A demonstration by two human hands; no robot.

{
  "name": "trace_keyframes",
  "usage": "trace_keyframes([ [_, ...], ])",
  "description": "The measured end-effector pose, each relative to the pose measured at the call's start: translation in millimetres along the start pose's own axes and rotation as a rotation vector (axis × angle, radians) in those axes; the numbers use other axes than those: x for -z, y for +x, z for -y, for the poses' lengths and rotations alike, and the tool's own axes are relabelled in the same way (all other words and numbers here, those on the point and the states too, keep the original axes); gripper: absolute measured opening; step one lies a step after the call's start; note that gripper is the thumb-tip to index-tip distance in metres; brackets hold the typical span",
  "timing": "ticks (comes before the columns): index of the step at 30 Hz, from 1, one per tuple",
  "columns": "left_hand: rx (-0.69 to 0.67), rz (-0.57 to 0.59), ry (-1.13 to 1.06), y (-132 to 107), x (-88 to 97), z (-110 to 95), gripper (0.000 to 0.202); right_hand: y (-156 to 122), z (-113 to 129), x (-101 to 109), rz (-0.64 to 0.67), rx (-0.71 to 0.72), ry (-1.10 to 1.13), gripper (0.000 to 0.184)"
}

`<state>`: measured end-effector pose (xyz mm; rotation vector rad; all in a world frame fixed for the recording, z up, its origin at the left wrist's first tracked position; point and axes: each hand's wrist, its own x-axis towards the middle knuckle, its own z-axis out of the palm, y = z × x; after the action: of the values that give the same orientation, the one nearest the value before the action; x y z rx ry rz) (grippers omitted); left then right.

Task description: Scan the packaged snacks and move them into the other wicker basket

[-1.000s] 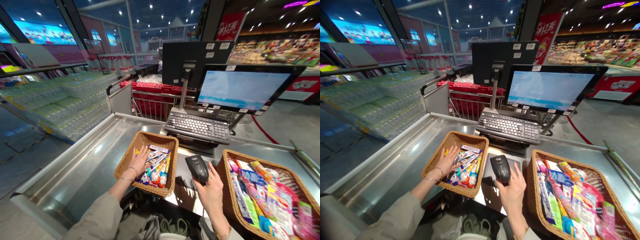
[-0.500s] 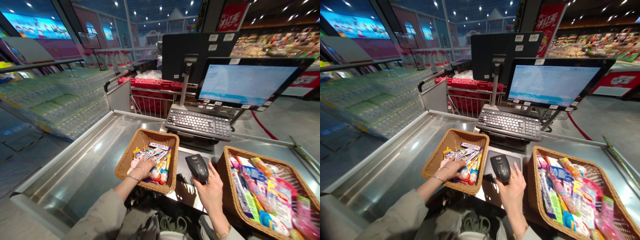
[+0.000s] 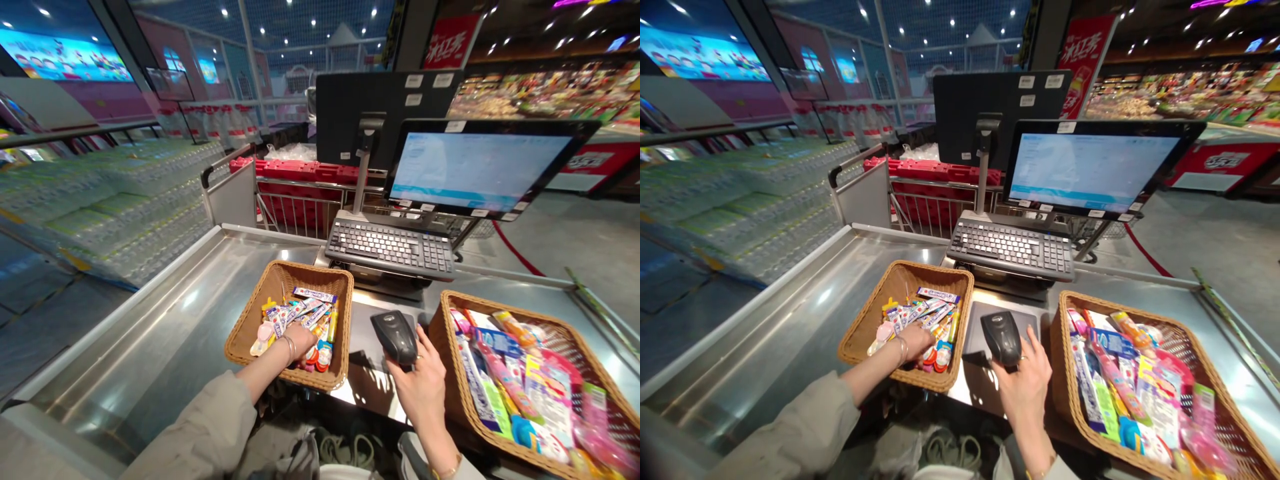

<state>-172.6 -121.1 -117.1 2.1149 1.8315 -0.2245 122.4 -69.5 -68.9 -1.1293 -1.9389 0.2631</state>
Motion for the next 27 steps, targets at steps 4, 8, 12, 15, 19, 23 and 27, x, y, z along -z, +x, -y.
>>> trace_keyframes([
  [4, -0.01, 0.032, 0.073, -3, 4.9, -2, 0.029, 0, 0, 1, 0.009, -0.043, 0.007, 0.029],
  [8, 0.011, -0.037, 0.1, -8, 16.2, -5, 0.031, -1, -3, 1, -0.002, -0.045, 0.01, 0.029],
  [12, 0.021, -0.15, 0.082, -14, 28.7, -7, 0.048, 0, -4, 0, -0.004, -0.035, 0.015, 0.027],
  [15, 0.026, -0.232, 0.061, -17, 36.4, -6, 0.048, 1, -2, 0, 0.007, -0.042, 0.032, 0.024],
  [19, 0.071, -0.345, 0.04, -20, 44.7, -7, 0.041, 1, 1, 1, 0.011, -0.054, 0.037, 0.026],
  [23, 0.107, -0.447, 0.026, -22, 48.6, -12, 0.044, 1, 1, 2, 0.01, -0.04, 0.016, 0.028],
  [27, 0.135, -0.546, 0.006, -22, 47.2, -16, 0.043, 2, 1, 3, -0.022, -0.008, 0.017, 0.027],
])
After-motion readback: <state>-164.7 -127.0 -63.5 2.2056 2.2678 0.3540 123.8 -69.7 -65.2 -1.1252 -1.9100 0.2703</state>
